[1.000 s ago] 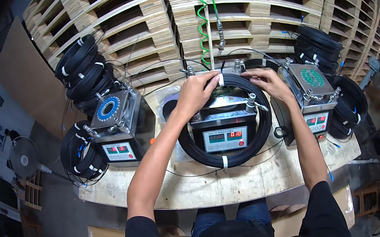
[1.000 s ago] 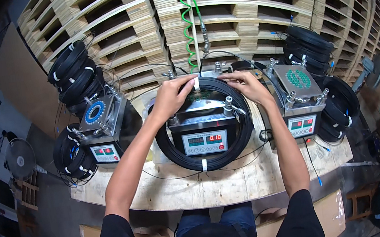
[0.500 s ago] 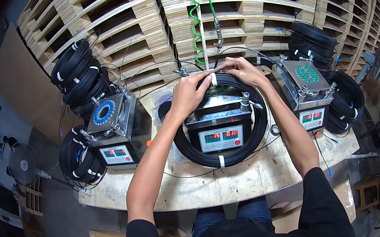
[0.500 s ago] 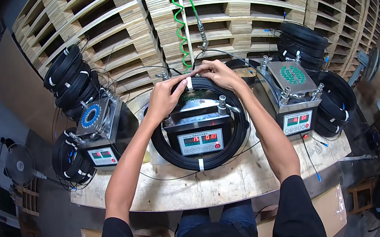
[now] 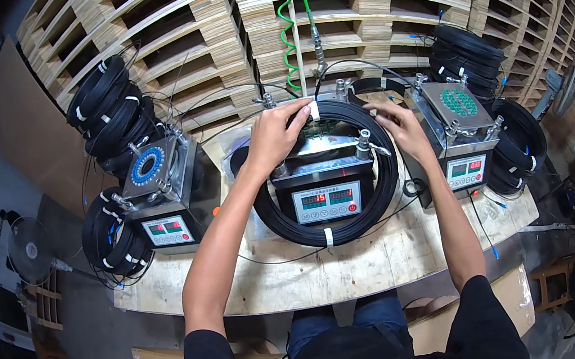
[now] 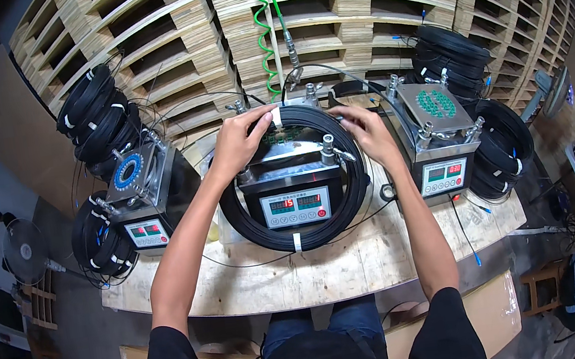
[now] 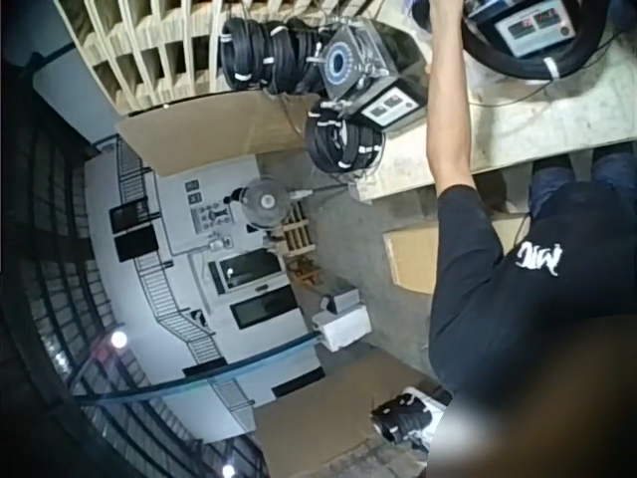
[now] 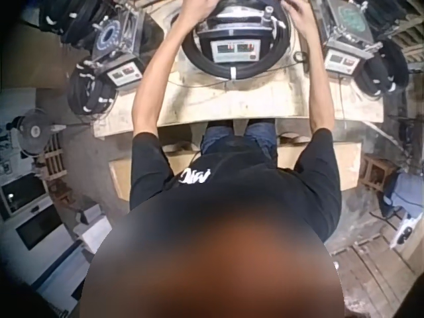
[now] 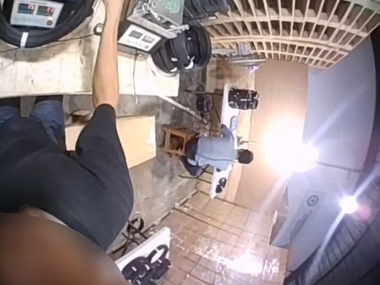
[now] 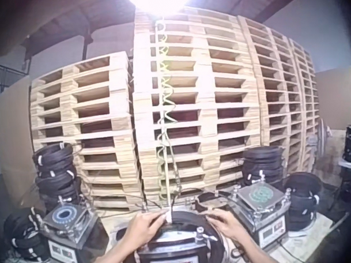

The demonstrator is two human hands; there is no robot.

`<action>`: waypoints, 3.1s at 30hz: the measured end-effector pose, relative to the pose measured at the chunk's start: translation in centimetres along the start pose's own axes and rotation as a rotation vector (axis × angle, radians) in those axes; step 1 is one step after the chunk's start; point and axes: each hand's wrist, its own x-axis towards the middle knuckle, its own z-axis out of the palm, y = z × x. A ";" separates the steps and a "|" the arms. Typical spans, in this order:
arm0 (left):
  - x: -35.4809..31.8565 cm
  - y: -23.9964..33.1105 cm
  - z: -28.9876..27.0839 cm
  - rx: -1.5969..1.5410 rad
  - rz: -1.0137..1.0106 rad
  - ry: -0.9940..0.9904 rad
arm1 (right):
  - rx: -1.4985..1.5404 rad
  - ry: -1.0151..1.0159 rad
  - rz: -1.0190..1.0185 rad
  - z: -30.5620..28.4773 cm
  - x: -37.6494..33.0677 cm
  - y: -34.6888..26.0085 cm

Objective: The recorder is operating an industrial polishing machine to process fiber optic cable connectors.

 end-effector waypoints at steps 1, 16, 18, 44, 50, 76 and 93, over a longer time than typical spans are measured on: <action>0.0 0.2 0.1 -0.007 0.001 0.011 | -0.030 0.017 -0.013 -0.2 0.6 0.0; 0.0 0.3 -0.1 0.043 -0.032 -0.009 | 0.138 -0.140 -0.145 3.3 7.0 -0.4; 0.2 0.1 -0.1 0.044 -0.039 -0.025 | 0.059 -0.164 -0.200 4.6 8.8 -1.8; -13.0 -1.4 0.7 -0.068 -0.389 0.422 | -0.151 0.653 0.094 6.1 -2.6 -0.2; -14.3 0.2 0.4 0.144 -0.321 0.599 | -0.181 0.695 0.092 6.8 -5.2 -3.5; 4.3 -11.1 0.4 -0.176 -0.586 -0.091 | 0.027 0.205 0.438 0.1 13.0 12.9; 4.2 -20.2 3.7 -0.871 -1.047 0.439 | 0.643 -0.063 0.719 2.7 15.0 9.8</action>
